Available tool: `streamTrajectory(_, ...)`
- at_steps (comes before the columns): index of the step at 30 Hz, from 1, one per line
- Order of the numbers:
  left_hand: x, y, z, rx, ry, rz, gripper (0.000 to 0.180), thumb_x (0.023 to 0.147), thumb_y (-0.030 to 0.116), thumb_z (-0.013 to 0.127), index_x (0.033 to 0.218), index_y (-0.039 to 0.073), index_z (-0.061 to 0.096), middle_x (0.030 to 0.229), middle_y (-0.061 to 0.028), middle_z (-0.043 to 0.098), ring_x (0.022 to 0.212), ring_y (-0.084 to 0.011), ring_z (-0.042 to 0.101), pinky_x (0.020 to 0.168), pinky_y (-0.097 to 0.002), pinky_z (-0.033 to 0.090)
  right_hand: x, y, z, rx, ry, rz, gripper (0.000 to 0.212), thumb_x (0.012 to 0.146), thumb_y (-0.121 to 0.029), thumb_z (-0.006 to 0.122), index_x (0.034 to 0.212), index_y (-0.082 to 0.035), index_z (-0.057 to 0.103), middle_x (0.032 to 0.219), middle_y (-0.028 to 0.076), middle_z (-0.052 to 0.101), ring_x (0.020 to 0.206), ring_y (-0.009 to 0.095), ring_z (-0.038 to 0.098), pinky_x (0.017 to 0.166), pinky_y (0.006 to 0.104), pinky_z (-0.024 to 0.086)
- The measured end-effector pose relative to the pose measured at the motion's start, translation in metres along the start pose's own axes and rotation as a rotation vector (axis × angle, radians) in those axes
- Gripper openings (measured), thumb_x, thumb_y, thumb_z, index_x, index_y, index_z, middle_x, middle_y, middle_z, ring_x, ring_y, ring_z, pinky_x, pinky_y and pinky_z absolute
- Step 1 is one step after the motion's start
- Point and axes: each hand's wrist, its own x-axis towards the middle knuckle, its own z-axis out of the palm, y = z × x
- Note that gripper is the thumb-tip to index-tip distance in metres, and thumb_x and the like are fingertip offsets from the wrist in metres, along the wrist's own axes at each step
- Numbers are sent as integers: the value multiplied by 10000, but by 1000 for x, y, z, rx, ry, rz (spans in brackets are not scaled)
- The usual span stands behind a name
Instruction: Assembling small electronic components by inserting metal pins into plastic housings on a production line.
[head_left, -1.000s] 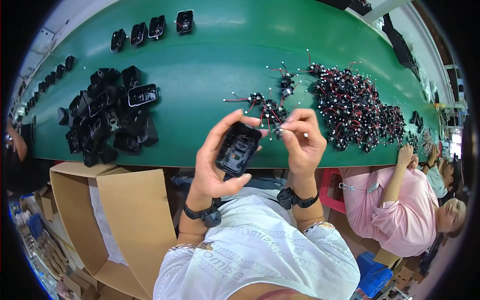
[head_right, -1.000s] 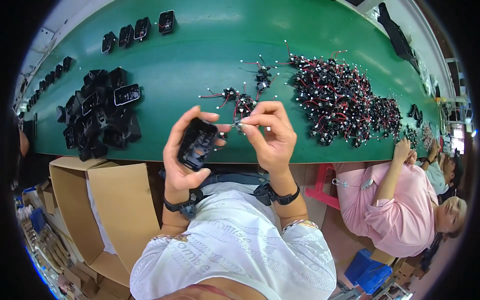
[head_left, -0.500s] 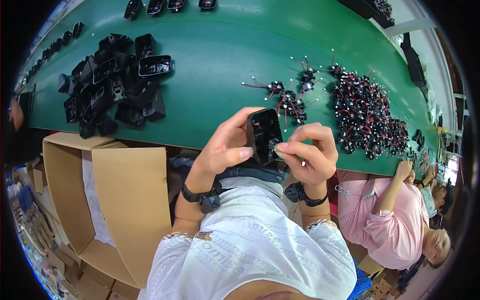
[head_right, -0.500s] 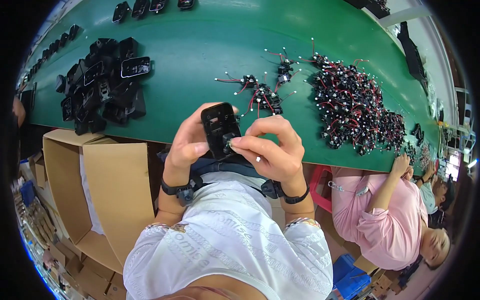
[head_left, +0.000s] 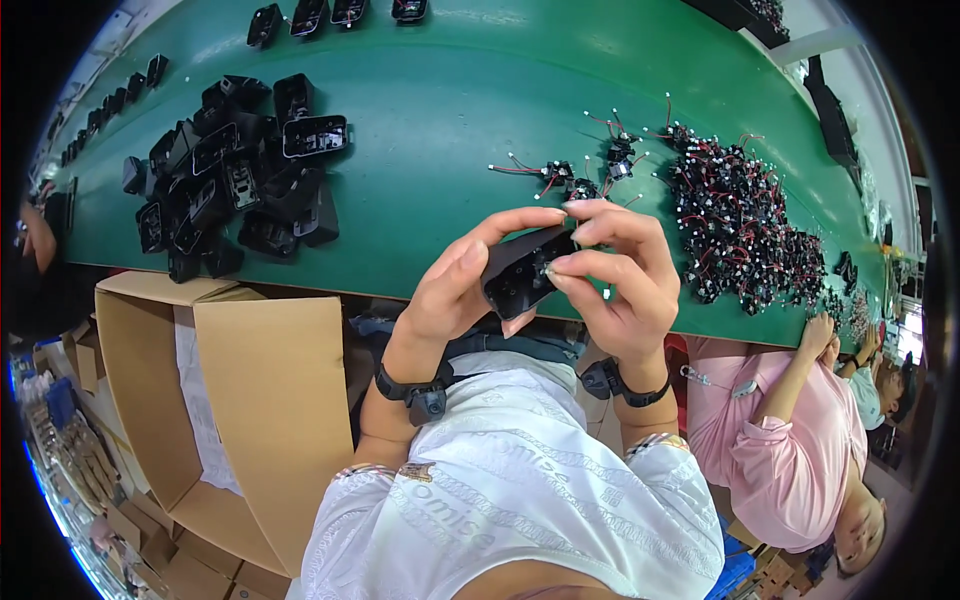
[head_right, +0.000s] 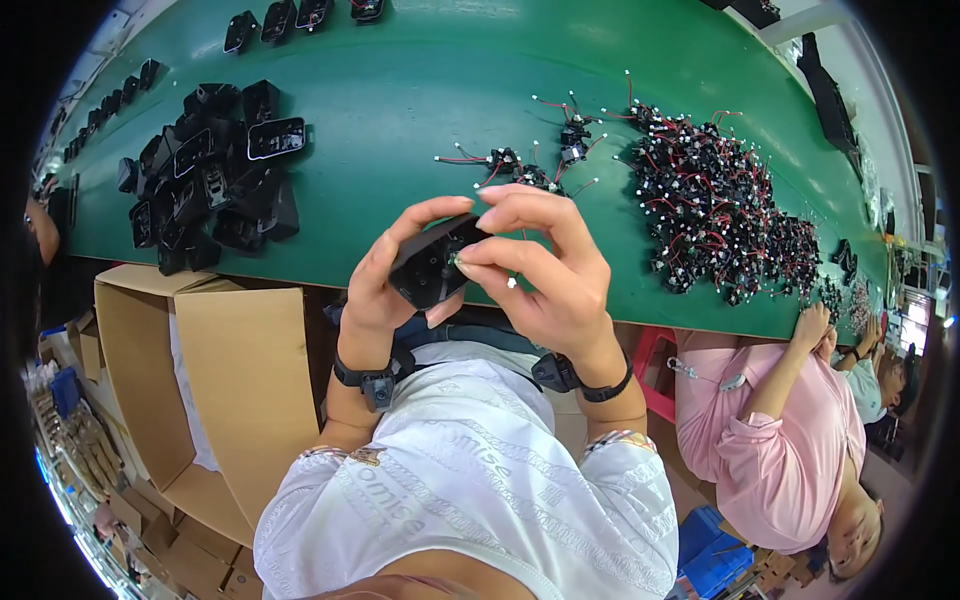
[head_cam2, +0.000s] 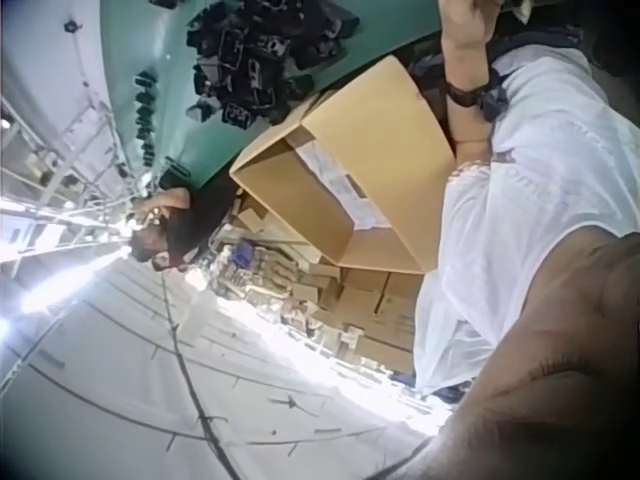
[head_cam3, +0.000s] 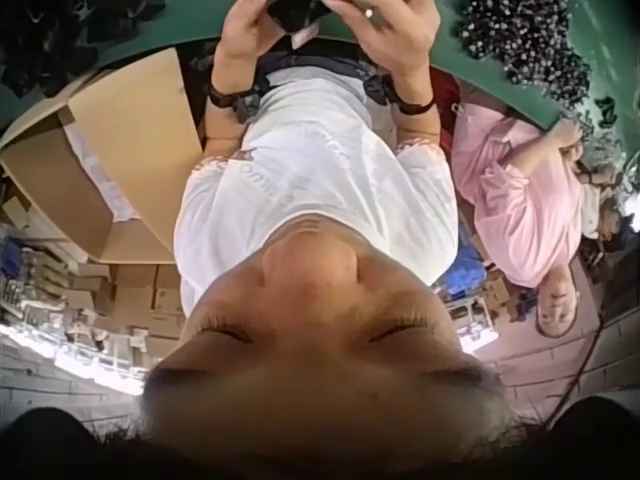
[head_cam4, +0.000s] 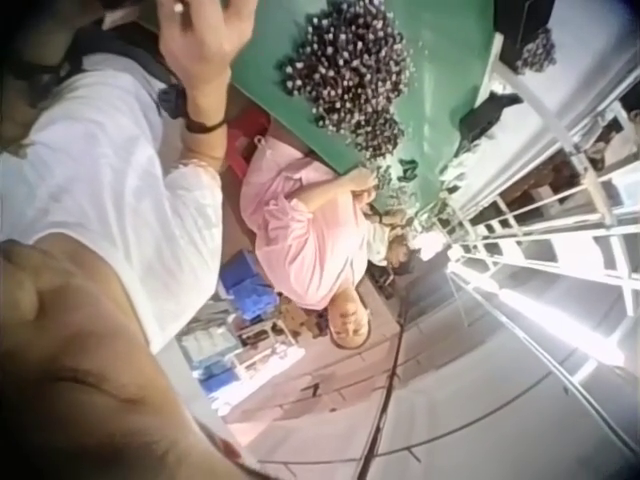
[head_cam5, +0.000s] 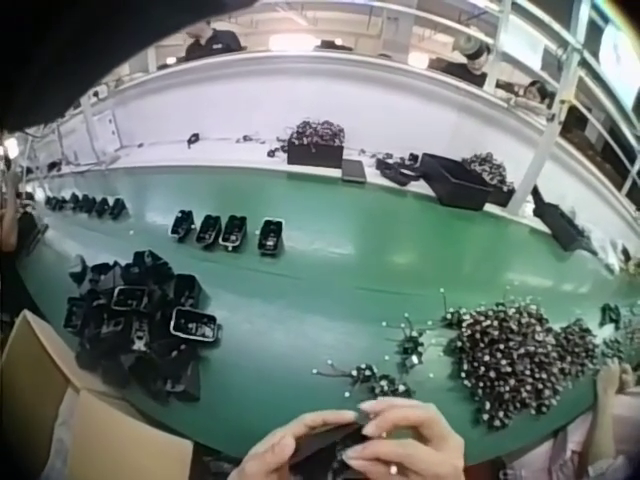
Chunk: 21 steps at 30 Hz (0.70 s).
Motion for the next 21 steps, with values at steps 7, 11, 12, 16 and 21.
streamTrajectory(7,-3,2,7,250,29,104,897,808,212,893,1516,-18,393,1373,-118,592,987,-152,667,800,-299,569,-12,1,7,66,83,137,171,776,47,810,923,5,734,1099,134,644,952,241,694,785,335,589)
streamTrajectory(11,-2,-5,-2,614,25,414,868,680,153,972,1416,0,537,1368,-108,615,1165,-186,651,958,-326,546,-14,-1,8,51,54,185,154,786,19,811,919,0,734,1090,132,649,939,235,682,818,346,561)
streamTrajectory(12,-1,-6,-3,727,75,502,817,692,247,962,1345,-43,568,1296,-131,644,1103,-194,666,922,-333,550,-18,-1,10,123,44,256,153,787,13,810,921,-2,737,1106,132,643,975,239,667,853,354,548)
streamTrajectory(16,0,-8,-13,989,254,642,786,773,573,840,1162,-80,640,1069,-130,714,955,-198,684,853,-326,554,-25,-1,14,454,60,400,122,817,43,749,930,16,715,1186,156,586,1110,257,577,930,378,500)
streamTrajectory(21,-8,-7,-20,529,325,401,880,897,791,529,1182,-37,613,994,-115,708,847,-176,689,729,-320,580,-18,0,4,265,105,210,144,764,4,798,891,-15,733,1148,133,581,1099,301,572,932,450,506)
